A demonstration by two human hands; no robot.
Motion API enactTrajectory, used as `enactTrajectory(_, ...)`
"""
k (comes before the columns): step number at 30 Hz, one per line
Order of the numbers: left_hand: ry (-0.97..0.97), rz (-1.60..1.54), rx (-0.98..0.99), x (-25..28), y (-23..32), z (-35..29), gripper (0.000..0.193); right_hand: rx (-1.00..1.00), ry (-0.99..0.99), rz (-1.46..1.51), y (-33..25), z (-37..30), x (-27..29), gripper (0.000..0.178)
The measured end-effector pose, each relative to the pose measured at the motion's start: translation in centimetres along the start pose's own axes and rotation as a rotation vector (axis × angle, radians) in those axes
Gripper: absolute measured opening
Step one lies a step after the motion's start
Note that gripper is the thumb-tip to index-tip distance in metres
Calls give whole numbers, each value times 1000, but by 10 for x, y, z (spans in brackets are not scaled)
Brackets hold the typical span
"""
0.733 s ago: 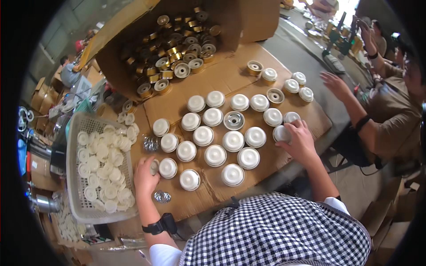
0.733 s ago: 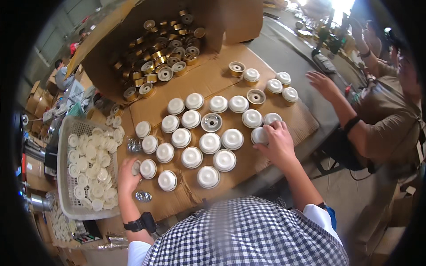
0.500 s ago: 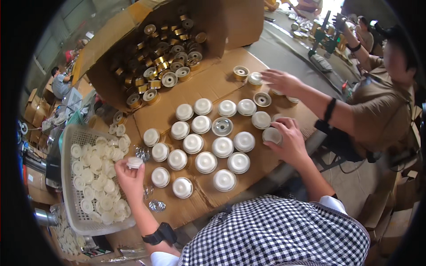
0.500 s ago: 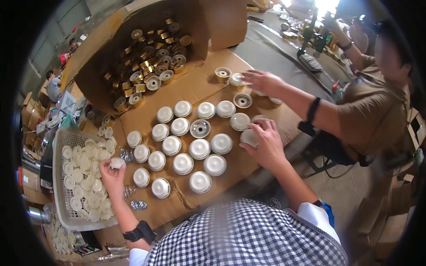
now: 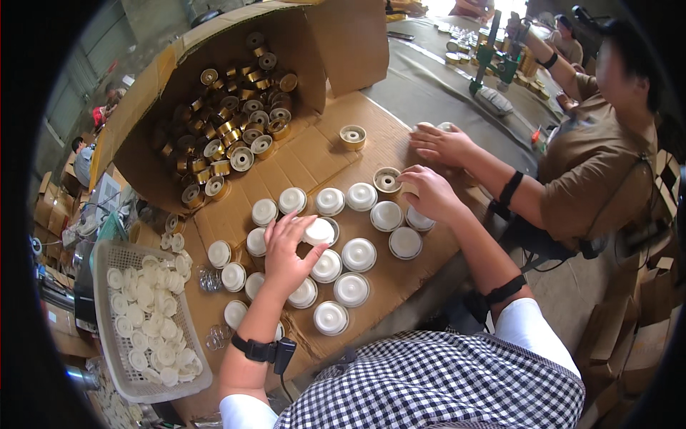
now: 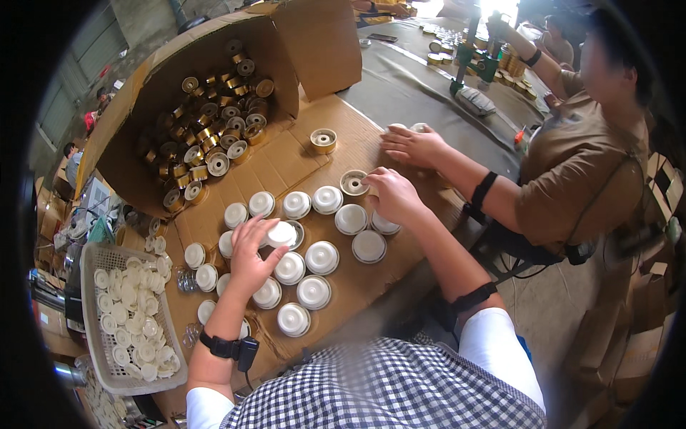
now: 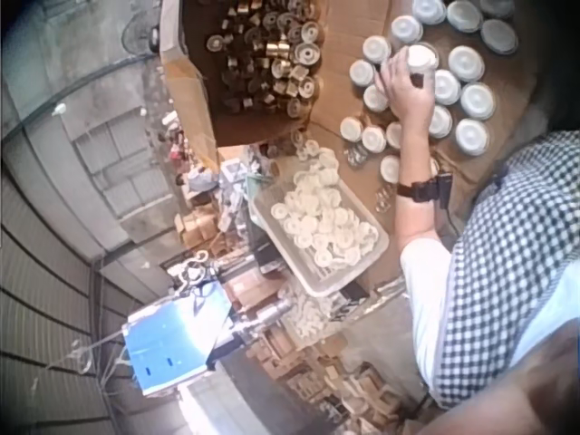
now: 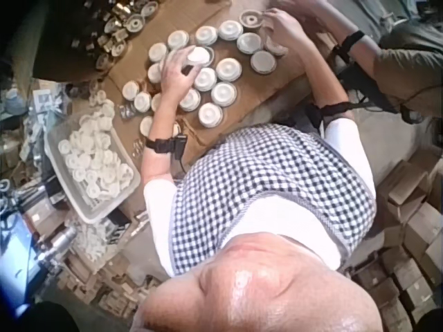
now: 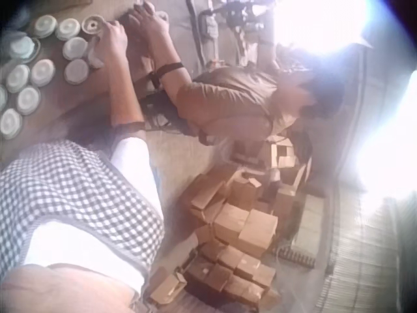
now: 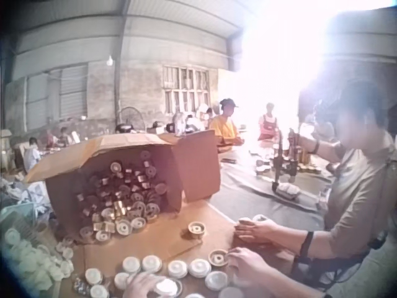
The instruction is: The person assembles circular plastic and metal valve components by hand, fitting a metal ring, an internal spring, and a white plastic cap onto a plastic base.
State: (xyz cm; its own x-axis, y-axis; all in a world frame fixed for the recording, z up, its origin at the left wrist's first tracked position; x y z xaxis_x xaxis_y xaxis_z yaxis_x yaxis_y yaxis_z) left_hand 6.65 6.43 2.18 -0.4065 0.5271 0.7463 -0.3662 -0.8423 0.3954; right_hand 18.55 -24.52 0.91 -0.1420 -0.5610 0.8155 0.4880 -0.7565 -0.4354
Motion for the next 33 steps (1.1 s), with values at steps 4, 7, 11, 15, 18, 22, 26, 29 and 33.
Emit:
enactTrajectory(4,-104,83,-9,-22,-7,-2,62,151,-43,136,27,24,-27,45)
enactTrajectory(7,-88,68,-5,-21,-7,-3,61,201,-41,262,40,48,-40,36)
enactTrajectory(11,-57,10,59,-25,-6,1,62,162,99,351,55,85,-50,34)
enactTrajectory(15,-44,24,54,-25,-7,1,63,-264,163,154,56,126,-57,40)
enactTrajectory(18,-56,36,48,-23,-8,-1,64,-449,115,-203,71,147,-77,47)
enactTrajectory(22,-26,-7,76,-20,-6,0,62,-449,152,-139,76,167,-97,57)
enactTrajectory(26,20,-89,130,-12,-5,0,58,-316,47,273,64,175,-112,75)
enactTrajectory(29,47,-150,150,-13,-12,-3,58,-241,20,451,62,173,-108,77)
enactTrajectory(33,30,-128,150,-15,-12,-2,59,-422,-6,525,55,141,-72,57)
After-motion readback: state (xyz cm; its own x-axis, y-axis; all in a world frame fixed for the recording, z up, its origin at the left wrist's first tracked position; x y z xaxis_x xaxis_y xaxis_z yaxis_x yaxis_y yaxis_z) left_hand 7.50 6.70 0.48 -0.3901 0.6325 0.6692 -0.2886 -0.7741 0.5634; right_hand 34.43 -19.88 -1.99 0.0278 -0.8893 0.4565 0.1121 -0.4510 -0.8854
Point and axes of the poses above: each hand's wrist, its own z-axis towards the middle knuckle, its own x-axis out of the back of the hand, y = z × x, the point moved 3 cm from there along z, towards the middle knuckle, and after that the axes turned 11 degrees about y, right-handed, at the moved point
